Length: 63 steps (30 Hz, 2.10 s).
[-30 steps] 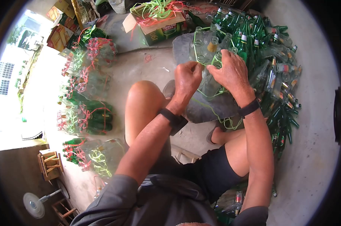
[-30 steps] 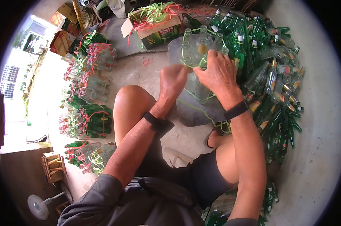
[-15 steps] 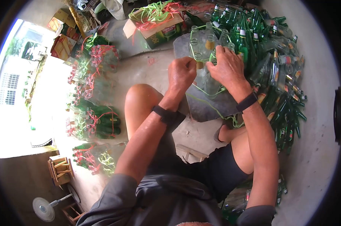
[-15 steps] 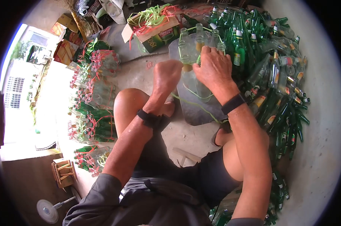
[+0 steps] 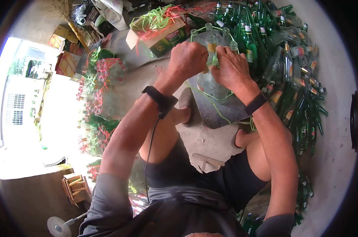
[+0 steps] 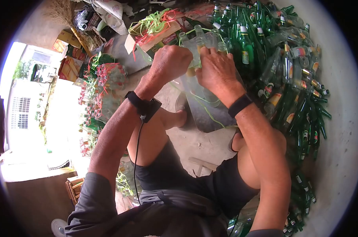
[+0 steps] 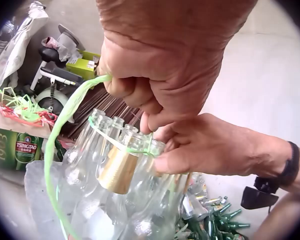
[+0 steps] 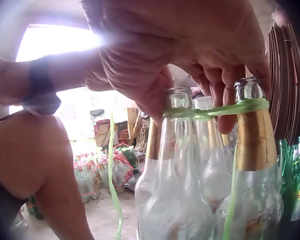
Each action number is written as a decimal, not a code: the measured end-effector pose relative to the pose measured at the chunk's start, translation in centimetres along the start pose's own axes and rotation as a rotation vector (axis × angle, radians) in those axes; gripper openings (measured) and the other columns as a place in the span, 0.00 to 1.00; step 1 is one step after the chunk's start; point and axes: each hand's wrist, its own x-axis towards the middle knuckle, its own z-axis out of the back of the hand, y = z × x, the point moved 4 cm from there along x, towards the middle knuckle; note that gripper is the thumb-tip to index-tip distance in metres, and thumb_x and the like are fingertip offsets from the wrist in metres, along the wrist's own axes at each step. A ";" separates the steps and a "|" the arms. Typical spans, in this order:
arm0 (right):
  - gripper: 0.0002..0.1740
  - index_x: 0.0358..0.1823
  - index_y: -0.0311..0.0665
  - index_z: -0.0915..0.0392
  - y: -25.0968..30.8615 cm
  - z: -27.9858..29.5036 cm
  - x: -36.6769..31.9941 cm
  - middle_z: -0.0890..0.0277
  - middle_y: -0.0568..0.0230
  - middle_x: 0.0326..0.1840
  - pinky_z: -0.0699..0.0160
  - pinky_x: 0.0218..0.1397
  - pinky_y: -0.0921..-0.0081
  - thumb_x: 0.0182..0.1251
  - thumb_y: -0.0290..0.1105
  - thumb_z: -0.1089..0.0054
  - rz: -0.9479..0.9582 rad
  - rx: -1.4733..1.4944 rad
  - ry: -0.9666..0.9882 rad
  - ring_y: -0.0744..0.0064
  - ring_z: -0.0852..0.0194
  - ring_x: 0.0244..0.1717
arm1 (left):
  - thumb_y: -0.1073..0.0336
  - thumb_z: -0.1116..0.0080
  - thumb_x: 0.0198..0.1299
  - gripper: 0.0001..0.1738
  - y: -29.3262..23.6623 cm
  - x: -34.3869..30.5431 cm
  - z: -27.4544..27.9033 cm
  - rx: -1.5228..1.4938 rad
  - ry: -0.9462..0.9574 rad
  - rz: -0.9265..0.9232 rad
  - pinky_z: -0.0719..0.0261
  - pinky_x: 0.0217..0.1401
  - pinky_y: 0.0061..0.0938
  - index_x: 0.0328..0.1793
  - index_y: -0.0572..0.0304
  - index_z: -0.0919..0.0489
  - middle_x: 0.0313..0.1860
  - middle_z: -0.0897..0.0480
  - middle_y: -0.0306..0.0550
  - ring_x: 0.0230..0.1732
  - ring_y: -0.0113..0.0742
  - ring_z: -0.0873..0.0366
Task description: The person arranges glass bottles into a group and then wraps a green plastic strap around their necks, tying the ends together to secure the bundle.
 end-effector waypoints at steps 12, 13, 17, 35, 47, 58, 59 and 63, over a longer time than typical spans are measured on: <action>0.26 0.58 0.36 0.26 0.1 0.4 0.1 0.18 0.51 0.52 0.29 0.61 0.51 0.58 0.34 0.32 -0.022 0.019 0.039 0.49 0.17 0.56 | 0.61 0.33 0.53 0.11 4.3 3.5 -2.2 -0.126 0.249 0.067 0.18 0.37 0.39 0.37 0.58 0.08 0.26 0.14 0.52 0.27 0.44 0.15; 0.26 0.58 0.36 0.26 0.0 0.4 0.1 0.18 0.51 0.52 0.29 0.61 0.51 0.58 0.34 0.32 -0.022 0.020 0.040 0.49 0.17 0.56 | 0.61 0.32 0.53 0.11 4.5 3.3 -2.2 -0.124 0.227 0.074 0.17 0.38 0.38 0.38 0.57 0.08 0.27 0.13 0.52 0.28 0.42 0.15; 0.24 0.56 0.37 0.26 -0.1 0.3 0.1 0.17 0.51 0.53 0.29 0.61 0.51 0.59 0.35 0.33 -0.022 0.026 0.030 0.49 0.17 0.57 | 0.62 0.32 0.54 0.11 5.4 2.0 -2.1 -0.224 0.175 0.158 0.16 0.39 0.35 0.39 0.55 0.07 0.28 0.11 0.49 0.29 0.40 0.13; 0.29 0.55 0.36 0.21 -4.0 4.6 -1.1 0.24 0.56 0.55 0.22 0.57 0.56 0.51 0.33 0.21 0.154 0.164 -0.081 0.49 0.21 0.53 | 0.55 0.33 0.68 0.19 3.9 -5.7 -5.6 -1.026 -0.125 0.868 0.39 0.20 0.24 0.46 0.68 0.11 0.22 0.24 0.33 0.19 0.21 0.34; 0.21 0.53 0.39 0.22 -5.2 2.9 -1.1 0.14 0.46 0.38 0.19 0.47 0.47 0.61 0.35 0.26 -0.137 0.110 0.202 0.39 0.16 0.47 | 0.55 0.34 0.70 0.20 4.3 -5.9 -6.7 -1.234 -0.102 0.909 0.42 0.21 0.24 0.50 0.69 0.13 0.22 0.29 0.29 0.19 0.20 0.38; 0.21 0.52 0.39 0.22 -6.4 2.3 -0.1 0.14 0.45 0.43 0.18 0.49 0.45 0.59 0.34 0.27 -0.076 0.018 0.171 0.36 0.16 0.49 | 0.57 0.33 0.69 0.18 3.5 -6.3 -6.8 -1.180 -0.128 0.912 0.44 0.19 0.24 0.49 0.68 0.12 0.21 0.28 0.30 0.19 0.20 0.38; 0.21 0.52 0.39 0.22 -6.5 2.4 0.0 0.13 0.46 0.44 0.19 0.50 0.44 0.59 0.34 0.27 -0.080 0.015 0.183 0.36 0.16 0.50 | 0.57 0.33 0.69 0.17 3.1 -6.4 -6.8 -1.153 -0.145 0.908 0.44 0.19 0.24 0.48 0.68 0.12 0.21 0.28 0.30 0.19 0.20 0.38; 0.22 0.54 0.40 0.23 -7.2 2.3 0.7 0.13 0.46 0.46 0.19 0.51 0.43 0.59 0.32 0.29 -0.046 -0.022 0.175 0.36 0.17 0.51 | 0.57 0.32 0.68 0.18 0.7 -7.1 -6.5 -1.115 -0.237 0.926 0.43 0.20 0.24 0.47 0.69 0.12 0.21 0.28 0.30 0.19 0.20 0.37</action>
